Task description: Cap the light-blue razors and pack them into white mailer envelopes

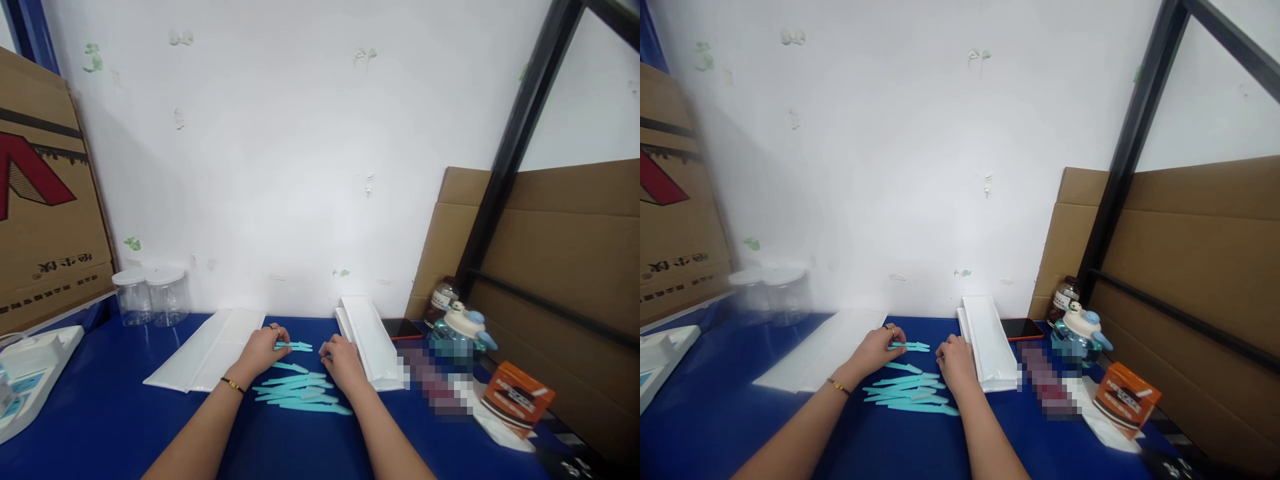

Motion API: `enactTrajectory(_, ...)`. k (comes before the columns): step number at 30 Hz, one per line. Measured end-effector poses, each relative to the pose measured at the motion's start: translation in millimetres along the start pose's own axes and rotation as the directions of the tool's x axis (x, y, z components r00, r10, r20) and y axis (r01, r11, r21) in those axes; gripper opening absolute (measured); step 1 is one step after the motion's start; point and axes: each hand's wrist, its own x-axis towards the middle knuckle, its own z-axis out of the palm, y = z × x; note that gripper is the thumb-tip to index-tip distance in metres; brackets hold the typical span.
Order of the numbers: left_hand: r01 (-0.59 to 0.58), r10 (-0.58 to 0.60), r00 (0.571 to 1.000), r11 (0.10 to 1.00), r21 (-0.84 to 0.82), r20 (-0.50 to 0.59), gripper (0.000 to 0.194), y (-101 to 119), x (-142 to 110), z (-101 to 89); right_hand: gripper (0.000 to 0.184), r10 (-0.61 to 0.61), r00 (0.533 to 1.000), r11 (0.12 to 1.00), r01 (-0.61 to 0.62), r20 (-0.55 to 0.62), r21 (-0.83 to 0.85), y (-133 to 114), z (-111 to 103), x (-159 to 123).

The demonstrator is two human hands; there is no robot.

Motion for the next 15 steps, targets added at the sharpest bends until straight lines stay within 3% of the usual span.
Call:
enactTrajectory(3,-0.014,0.026,0.987,0.997,-0.078,0.160,0.019,-4.4,-6.7,-3.7,0.011,0.008,1.000,0.999,-0.008,0.001,0.031,-5.0,-1.4,-0.8)
enactTrajectory(6,0.001,0.027,0.975,0.992,-0.126,0.221,0.014,-4.8,-10.2,-1.9,0.013,-0.011,1.000,0.991,0.008,0.021,0.136,-14.8,-0.6,-3.5)
enactTrajectory(11,0.003,0.036,0.982,0.979,-0.205,0.184,0.017,2.9,-5.8,0.9,0.014,-0.092,0.992,0.981,0.076,0.085,0.179,-23.8,0.1,-5.0)
enactTrajectory(15,0.012,-0.007,0.998,0.997,-0.078,0.063,0.011,4.6,-1.1,-0.3,0.016,-0.058,0.998,0.997,0.057,0.010,0.046,-13.1,-6.6,-0.4)
